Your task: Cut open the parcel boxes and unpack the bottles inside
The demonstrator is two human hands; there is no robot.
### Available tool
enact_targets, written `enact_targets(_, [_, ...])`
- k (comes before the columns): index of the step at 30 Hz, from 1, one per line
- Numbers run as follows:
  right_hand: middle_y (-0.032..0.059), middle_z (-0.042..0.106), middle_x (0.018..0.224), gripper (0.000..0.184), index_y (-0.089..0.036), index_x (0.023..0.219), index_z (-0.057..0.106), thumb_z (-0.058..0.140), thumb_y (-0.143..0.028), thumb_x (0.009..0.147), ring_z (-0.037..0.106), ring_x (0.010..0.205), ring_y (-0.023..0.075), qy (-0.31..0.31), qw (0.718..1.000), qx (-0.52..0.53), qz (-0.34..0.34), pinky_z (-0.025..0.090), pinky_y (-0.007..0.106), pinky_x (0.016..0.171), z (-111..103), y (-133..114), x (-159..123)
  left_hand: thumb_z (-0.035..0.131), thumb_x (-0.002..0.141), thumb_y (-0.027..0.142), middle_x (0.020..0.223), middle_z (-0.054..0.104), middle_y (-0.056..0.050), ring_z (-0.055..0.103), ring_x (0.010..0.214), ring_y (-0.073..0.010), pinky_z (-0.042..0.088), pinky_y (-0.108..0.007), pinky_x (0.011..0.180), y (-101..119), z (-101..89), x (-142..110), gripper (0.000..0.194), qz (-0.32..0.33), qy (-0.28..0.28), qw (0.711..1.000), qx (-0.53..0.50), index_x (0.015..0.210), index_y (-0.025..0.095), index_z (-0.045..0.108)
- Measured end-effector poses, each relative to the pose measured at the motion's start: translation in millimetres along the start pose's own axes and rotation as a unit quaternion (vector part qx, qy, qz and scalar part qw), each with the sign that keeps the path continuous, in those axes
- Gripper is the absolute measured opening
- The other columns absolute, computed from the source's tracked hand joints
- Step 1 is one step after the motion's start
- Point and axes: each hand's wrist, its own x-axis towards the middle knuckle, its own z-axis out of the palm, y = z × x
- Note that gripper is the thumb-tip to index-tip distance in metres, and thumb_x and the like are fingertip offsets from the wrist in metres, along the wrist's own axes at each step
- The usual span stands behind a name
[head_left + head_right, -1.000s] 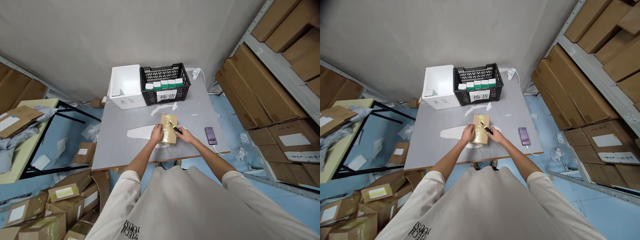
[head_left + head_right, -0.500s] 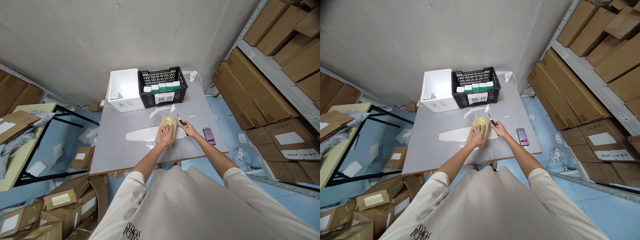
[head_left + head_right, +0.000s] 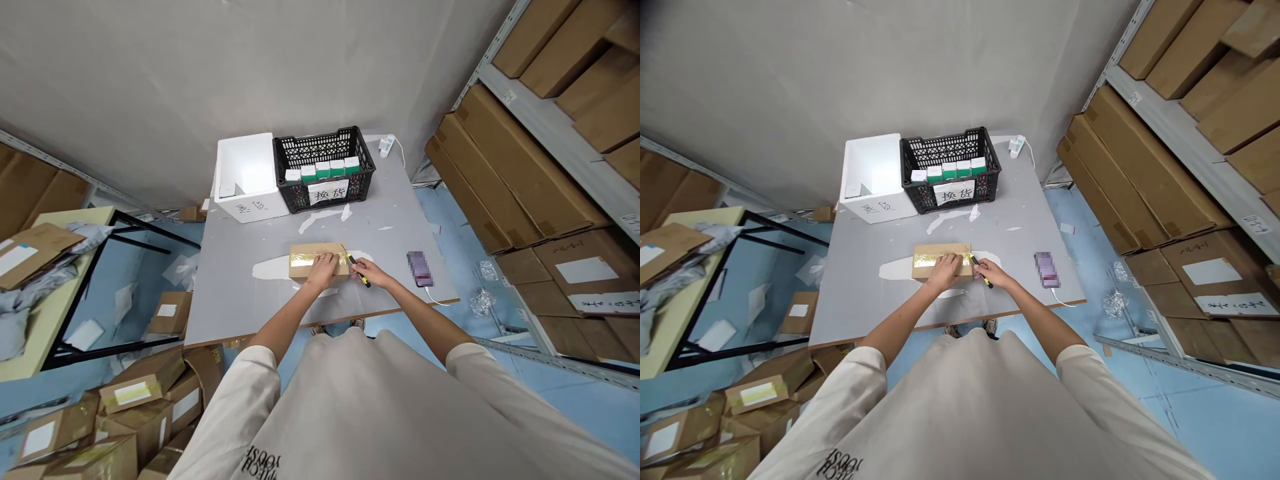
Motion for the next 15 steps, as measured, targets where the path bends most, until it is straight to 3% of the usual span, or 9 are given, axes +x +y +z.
enact_targets(5, [0.0005,0.067,0.07,0.041,-0.021,0.09,0.068,0.054,-0.06,0.092,0.064,0.062,0.0185,0.016,0.99,-0.139,-0.025,0.051,0.029,0.058,-38,9,-5,0.079,0.081,0.027,0.131,0.055,-0.014,0.055,0.125,-0.0335,0.038,-0.045,0.111,0,8.4,-1,0.064,-0.002,0.007,1.0,0.006,0.137,0.021,0.048])
enact_targets(8, [0.0016,0.073,0.084,0.041,-0.021,0.109,0.072,0.057,-0.054,0.091,0.066,0.067,0.0185,-0.012,0.979,-0.194,-0.063,0.05,0.028,0.061,-65,4,0,0.082,0.079,0.027,0.129,0.055,-0.014,0.057,0.123,-0.0337,0.039,-0.046,0.11,1,8.9,0,0.065,-0.007,0.003,1.0,0.012,0.135,0.02,0.05])
enact_targets(12, [0.0034,0.077,0.092,0.033,-0.024,0.114,0.076,0.06,-0.043,0.092,0.067,0.078,0.0207,-0.058,0.924,-0.356,-0.127,0.048,0.03,0.072,-87,-17,17,0.083,0.078,0.025,0.13,0.053,-0.014,0.056,0.125,-0.0342,0.04,-0.046,0.109,5,7.1,0,0.066,-0.011,-0.002,1.0,0.019,0.135,0.021,0.05])
enact_targets(15, [0.0052,0.078,0.102,0.026,-0.028,0.111,0.077,0.06,-0.034,0.093,0.068,0.089,0.0241,-0.062,0.879,-0.443,-0.166,0.046,0.032,0.078,-86,-35,34,0.083,0.079,0.024,0.132,0.052,-0.015,0.055,0.125,-0.0342,0.042,-0.046,0.107,7,7.2,-3,0.069,-0.013,0.001,1.0,0.014,0.137,0.021,0.047])
